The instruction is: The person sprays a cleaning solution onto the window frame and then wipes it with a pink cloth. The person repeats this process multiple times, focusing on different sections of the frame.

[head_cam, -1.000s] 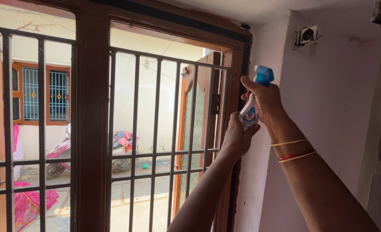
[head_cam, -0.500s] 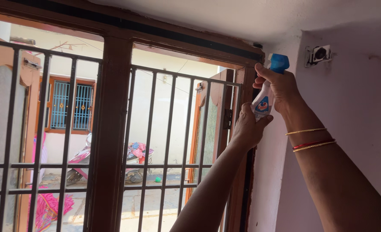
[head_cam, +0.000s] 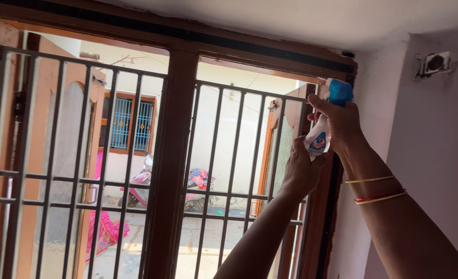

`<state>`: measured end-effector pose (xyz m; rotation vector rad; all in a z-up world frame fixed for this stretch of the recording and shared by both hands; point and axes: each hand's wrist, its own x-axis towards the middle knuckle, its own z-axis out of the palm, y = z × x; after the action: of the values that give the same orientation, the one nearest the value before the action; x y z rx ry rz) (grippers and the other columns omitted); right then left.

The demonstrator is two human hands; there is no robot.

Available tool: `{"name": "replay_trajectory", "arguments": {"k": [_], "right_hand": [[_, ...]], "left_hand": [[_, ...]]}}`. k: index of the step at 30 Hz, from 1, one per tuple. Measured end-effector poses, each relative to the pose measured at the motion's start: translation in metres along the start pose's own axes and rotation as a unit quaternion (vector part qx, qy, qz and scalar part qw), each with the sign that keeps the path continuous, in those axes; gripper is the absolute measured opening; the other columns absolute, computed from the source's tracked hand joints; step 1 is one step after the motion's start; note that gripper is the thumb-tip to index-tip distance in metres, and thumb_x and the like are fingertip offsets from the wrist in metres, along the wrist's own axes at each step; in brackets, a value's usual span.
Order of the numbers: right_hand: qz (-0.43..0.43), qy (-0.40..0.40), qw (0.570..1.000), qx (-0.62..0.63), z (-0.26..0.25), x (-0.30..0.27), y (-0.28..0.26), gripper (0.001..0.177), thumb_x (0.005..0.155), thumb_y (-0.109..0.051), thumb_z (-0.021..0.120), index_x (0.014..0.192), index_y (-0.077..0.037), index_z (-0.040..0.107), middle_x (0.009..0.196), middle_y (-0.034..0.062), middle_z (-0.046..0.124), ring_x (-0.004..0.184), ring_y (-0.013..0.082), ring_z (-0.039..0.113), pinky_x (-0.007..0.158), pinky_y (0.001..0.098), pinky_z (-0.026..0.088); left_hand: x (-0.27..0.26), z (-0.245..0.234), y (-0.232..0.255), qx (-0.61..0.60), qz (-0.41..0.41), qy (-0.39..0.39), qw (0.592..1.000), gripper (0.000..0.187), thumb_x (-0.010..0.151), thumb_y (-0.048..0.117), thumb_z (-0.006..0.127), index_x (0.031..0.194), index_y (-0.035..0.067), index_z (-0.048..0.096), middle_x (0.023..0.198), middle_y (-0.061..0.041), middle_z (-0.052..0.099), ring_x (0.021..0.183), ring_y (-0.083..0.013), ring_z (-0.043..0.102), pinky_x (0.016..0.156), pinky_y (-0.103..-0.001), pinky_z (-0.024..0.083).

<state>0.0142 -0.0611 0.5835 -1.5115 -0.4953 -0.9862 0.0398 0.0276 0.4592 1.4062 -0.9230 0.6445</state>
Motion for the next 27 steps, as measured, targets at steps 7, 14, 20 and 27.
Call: {"name": "replay_trajectory", "arguments": {"k": [7,14,20,27], "right_hand": [[0.039,-0.135,0.988,0.066,0.027,-0.022,0.02,0.041,0.08,-0.038,0.082,0.106,-0.011,0.065,0.092,0.0074,0.07,0.088,0.0223,0.075,0.083,0.0469,0.058],[0.045,-0.154,0.985,0.069,0.101,-0.054,0.029,0.037,0.086,-0.036,0.081,0.101,-0.008,0.061,0.074,0.0072,0.063,0.069,0.0221,0.072,0.068,0.0441,0.062],[0.059,-0.198,0.972,0.108,0.203,-0.086,0.019,0.029,0.085,-0.03,0.081,0.096,-0.008,0.064,0.066,0.0044,0.062,0.059,0.0193,0.069,0.059,0.0372,0.06],[0.031,-0.232,0.951,0.203,0.323,-0.099,-0.001,0.028,0.087,-0.03,0.082,0.094,-0.009,0.065,0.064,0.0041,0.06,0.059,0.017,0.066,0.06,0.0355,0.058]], "left_hand": [[-0.023,-0.033,-0.012,-0.021,-0.051,0.006,0.998,0.068,0.095,0.035,0.066,0.142,0.001,0.031,0.135,-0.024,0.052,0.123,-0.0353,0.061,0.097,-0.048,0.053],[-0.061,-0.096,-0.026,0.038,0.031,0.06,0.997,0.065,0.1,0.036,0.066,0.14,-0.003,0.033,0.13,-0.027,0.053,0.121,-0.0344,0.06,0.096,-0.046,0.054],[-0.087,-0.194,-0.026,0.096,-0.017,0.103,0.99,0.067,0.095,0.038,0.067,0.138,-0.002,0.034,0.123,-0.024,0.056,0.113,-0.0314,0.064,0.09,-0.044,0.058],[-0.084,-0.322,-0.016,0.141,-0.017,0.124,0.982,0.067,0.096,0.04,0.064,0.139,-0.001,0.033,0.126,-0.023,0.056,0.115,-0.0308,0.065,0.092,-0.043,0.059]]}}
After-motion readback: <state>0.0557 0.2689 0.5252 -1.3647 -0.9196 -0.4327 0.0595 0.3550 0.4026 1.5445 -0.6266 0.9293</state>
